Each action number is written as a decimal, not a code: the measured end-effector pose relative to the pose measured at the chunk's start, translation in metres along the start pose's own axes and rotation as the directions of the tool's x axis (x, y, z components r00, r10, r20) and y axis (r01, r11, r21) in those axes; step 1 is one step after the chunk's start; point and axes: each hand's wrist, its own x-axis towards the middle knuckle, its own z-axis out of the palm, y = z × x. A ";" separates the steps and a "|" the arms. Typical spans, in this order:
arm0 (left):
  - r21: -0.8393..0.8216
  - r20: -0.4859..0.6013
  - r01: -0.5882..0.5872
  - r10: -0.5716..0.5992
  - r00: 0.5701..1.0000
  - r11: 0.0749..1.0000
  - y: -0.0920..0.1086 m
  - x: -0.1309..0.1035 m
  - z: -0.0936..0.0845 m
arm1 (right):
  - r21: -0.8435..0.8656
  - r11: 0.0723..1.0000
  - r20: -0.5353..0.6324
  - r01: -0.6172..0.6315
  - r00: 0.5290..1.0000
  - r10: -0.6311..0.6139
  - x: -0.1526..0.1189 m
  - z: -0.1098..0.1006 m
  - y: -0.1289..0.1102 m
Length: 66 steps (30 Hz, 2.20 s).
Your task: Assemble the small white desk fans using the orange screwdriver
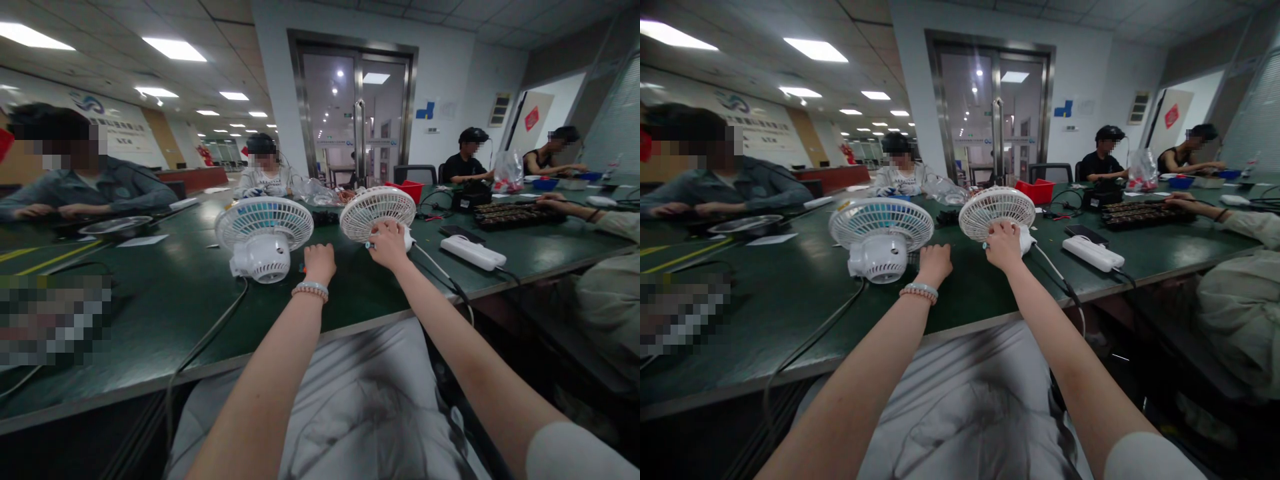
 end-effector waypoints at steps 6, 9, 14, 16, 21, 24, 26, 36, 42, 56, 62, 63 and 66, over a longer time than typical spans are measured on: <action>-0.075 0.021 -0.108 0.110 0.994 0.991 0.000 0.001 0.002 | 0.005 1.000 -0.016 0.001 1.000 -0.001 0.002 0.004 0.002; -0.083 0.024 -0.059 0.061 0.998 0.995 -0.008 0.002 0.005 | 0.009 1.000 -0.010 0.003 1.000 -0.003 0.003 0.004 0.002; -0.147 0.079 -0.167 0.180 0.981 0.975 -0.028 -0.001 0.011 | 0.012 1.000 -0.004 0.000 1.000 0.000 0.002 0.002 0.002; -0.213 0.025 -0.261 0.273 0.962 0.942 -0.033 -0.005 0.011 | 0.009 1.000 0.009 -0.005 1.000 0.005 0.002 0.000 0.001; -0.478 -0.114 -0.335 0.321 0.940 0.812 -0.037 -0.009 0.004 | 0.010 1.000 0.024 -0.007 1.000 0.007 0.001 -0.001 0.000; -0.613 -0.087 -0.294 0.307 0.948 0.734 -0.037 -0.009 0.002 | 0.004 1.000 0.009 -0.004 1.000 0.004 0.000 -0.001 0.000; -0.635 -0.084 -0.269 0.282 0.956 0.724 -0.036 -0.009 0.002 | 0.000 1.000 0.007 -0.004 1.000 0.004 -0.001 -0.001 -0.001; -0.708 0.028 -0.202 0.313 0.949 0.676 -0.026 -0.013 -0.012 | -0.003 1.000 0.028 -0.010 1.000 0.010 0.001 -0.003 0.000; -0.626 -0.005 -0.231 0.292 0.956 0.745 -0.024 -0.013 -0.015 | -0.015 1.000 0.054 -0.021 0.998 0.021 0.002 -0.004 -0.002; -0.590 -0.067 -0.307 0.334 0.940 0.747 -0.027 -0.012 -0.013 | -0.005 1.000 0.027 -0.021 0.999 0.021 0.002 -0.002 -0.003; -0.555 -0.065 -0.311 0.333 0.941 0.771 -0.028 -0.013 -0.012 | -0.011 1.000 0.018 -0.017 1.000 0.017 0.001 0.000 -0.001; -0.543 -0.067 -0.308 0.325 0.943 0.781 -0.029 -0.013 -0.012 | -0.014 1.000 0.014 -0.014 1.000 0.015 0.001 0.000 -0.001; -0.513 -0.060 -0.278 0.289 0.955 0.812 -0.030 -0.013 -0.012 | -0.020 1.000 0.009 -0.009 1.000 0.009 0.000 -0.001 -0.001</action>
